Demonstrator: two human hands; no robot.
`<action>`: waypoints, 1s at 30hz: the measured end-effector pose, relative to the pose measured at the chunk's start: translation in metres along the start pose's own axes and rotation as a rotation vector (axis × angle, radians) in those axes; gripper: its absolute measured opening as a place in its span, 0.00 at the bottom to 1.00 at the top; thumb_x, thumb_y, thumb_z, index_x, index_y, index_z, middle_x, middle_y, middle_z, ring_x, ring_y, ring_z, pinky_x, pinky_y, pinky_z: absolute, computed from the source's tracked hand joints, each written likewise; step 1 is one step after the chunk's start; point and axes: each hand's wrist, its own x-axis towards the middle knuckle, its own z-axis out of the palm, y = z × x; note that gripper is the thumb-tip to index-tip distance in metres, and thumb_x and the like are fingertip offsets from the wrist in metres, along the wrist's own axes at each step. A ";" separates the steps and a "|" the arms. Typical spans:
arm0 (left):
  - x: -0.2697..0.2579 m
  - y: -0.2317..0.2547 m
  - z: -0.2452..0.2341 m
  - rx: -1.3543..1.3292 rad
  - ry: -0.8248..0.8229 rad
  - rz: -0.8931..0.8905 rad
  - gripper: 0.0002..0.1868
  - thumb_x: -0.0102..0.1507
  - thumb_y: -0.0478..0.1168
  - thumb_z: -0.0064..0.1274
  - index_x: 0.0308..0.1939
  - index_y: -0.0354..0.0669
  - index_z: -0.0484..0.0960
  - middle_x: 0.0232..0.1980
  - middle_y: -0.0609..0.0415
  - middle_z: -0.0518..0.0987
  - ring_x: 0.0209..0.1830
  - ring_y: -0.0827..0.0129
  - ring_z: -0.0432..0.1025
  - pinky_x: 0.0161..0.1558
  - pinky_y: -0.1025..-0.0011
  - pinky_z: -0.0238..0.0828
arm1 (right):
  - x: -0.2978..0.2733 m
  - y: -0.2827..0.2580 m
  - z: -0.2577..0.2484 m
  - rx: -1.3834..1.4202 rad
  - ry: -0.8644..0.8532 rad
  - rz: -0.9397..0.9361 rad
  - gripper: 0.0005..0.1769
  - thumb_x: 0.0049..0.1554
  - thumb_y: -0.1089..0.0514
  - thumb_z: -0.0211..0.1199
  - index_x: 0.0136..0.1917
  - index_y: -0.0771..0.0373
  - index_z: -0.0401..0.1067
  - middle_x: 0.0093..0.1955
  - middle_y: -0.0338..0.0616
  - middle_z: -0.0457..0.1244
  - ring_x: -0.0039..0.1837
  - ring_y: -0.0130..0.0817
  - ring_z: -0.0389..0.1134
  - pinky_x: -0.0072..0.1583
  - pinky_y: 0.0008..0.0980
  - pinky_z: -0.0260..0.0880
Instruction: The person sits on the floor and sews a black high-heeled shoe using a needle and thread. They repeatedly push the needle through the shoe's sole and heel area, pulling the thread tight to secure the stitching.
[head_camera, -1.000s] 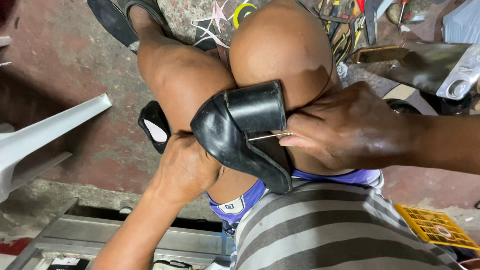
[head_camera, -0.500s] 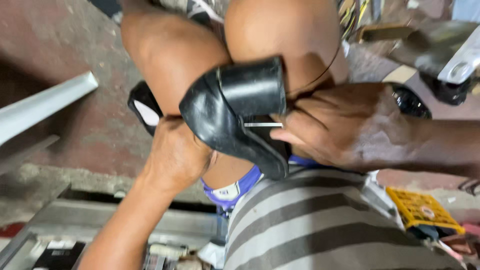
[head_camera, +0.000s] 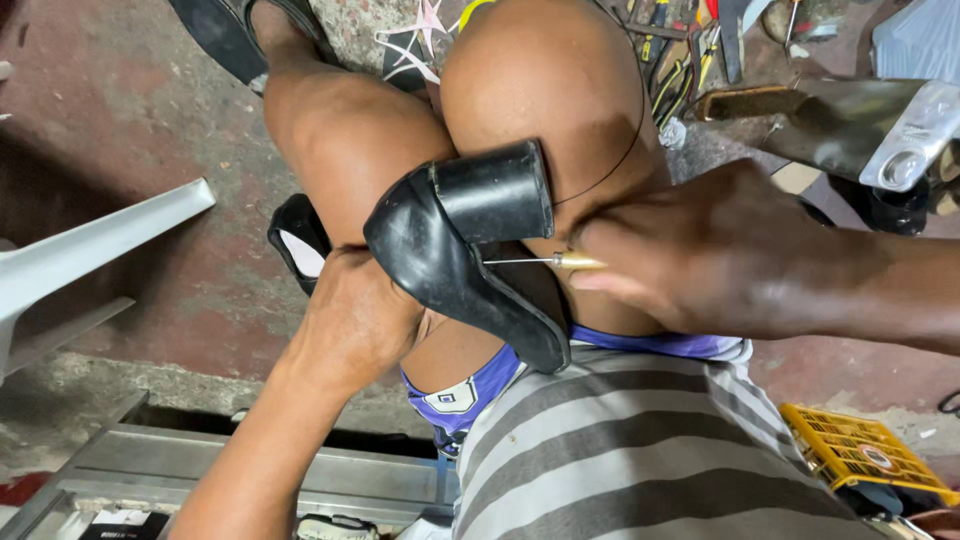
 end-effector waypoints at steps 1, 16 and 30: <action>0.000 -0.002 0.000 -0.005 -0.002 -0.003 0.13 0.55 0.40 0.66 0.33 0.40 0.76 0.28 0.43 0.74 0.26 0.46 0.74 0.30 0.54 0.72 | 0.003 0.002 -0.001 -0.140 0.005 -0.105 0.18 0.60 0.52 0.55 0.60 0.59 0.74 0.41 0.44 0.68 0.43 0.38 0.70 0.40 0.39 0.70; 0.002 -0.002 -0.001 -0.055 0.023 0.007 0.14 0.54 0.37 0.66 0.39 0.43 0.78 0.30 0.44 0.75 0.26 0.47 0.74 0.29 0.54 0.71 | 0.024 -0.010 -0.003 0.272 0.119 -0.104 0.11 0.61 0.52 0.60 0.52 0.60 0.76 0.42 0.45 0.69 0.46 0.38 0.71 0.49 0.35 0.70; -0.002 0.029 0.002 -0.146 0.201 -0.225 0.17 0.60 0.43 0.67 0.42 0.37 0.77 0.33 0.45 0.77 0.30 0.51 0.76 0.32 0.59 0.73 | 0.027 -0.009 0.010 0.586 0.150 -0.128 0.11 0.63 0.54 0.58 0.51 0.63 0.76 0.45 0.39 0.72 0.49 0.27 0.74 0.51 0.29 0.72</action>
